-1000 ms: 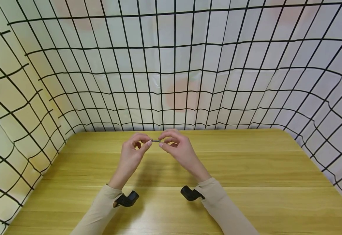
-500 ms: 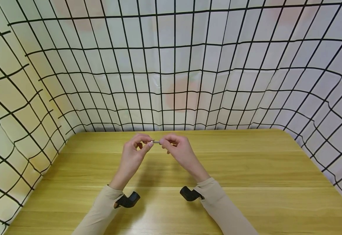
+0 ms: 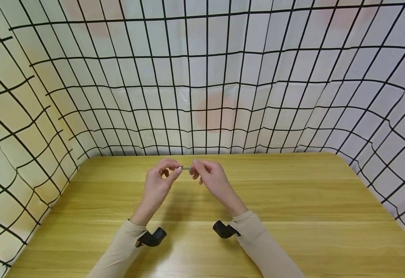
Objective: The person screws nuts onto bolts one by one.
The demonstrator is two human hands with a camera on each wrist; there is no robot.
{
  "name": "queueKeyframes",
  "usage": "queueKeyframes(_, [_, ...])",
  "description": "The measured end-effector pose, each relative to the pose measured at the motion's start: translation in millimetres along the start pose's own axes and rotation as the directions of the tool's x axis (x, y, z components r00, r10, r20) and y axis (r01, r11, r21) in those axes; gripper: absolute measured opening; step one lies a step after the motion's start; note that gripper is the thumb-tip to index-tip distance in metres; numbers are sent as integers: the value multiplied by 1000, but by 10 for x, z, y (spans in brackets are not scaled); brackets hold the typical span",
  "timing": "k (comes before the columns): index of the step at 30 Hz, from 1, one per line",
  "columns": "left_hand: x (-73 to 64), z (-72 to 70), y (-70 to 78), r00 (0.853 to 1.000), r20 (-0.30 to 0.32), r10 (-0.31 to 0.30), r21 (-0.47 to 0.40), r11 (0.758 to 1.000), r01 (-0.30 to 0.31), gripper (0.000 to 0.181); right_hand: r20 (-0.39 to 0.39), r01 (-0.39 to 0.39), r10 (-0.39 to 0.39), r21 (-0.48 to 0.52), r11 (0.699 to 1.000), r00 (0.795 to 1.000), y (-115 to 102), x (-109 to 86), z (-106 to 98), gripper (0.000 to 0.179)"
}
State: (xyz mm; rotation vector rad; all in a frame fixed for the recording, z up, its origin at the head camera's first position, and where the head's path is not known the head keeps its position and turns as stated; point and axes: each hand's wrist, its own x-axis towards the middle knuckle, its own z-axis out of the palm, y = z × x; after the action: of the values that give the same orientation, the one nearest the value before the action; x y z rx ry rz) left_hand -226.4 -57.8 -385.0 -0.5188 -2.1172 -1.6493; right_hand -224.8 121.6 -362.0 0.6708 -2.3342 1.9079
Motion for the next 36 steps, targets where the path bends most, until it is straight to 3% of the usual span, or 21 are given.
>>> queueKeyframes(4, [1, -12, -15, 1000, -13, -12, 12, 1000, 12, 4, 0, 43, -43, -15, 999, 999, -1, -15, -13, 21])
queueKeyframes(13, [3, -36, -24, 999, -25, -20, 21, 1000, 21, 3, 3, 130, -129, -28, 991, 992, -38, -37, -6, 21])
queueKeyframes(19, [-4, -35, -33, 1000, -15, -12, 15, 1000, 12, 3, -9, 126, -126, -21, 992, 992, -3, -14, 11, 13])
queueKeyframes(28, [-16, -26, -33, 999, -29, -15, 6, 1000, 15, 5, -17, 85, -86, -33, 996, 996, 45, -10, 15, 18])
queueKeyframes(35, [-48, -92, 377, 999, -27, -20, -5, 1000, 20, 4, -15, 90, -91, -49, 995, 996, 31, -4, 27, 16])
queueKeyframes(36, [-48, -95, 381, 999, -26, -22, -7, 1000, 22, 4, -13, 91, -92, -48, 995, 996, 30, -2, 26, 16])
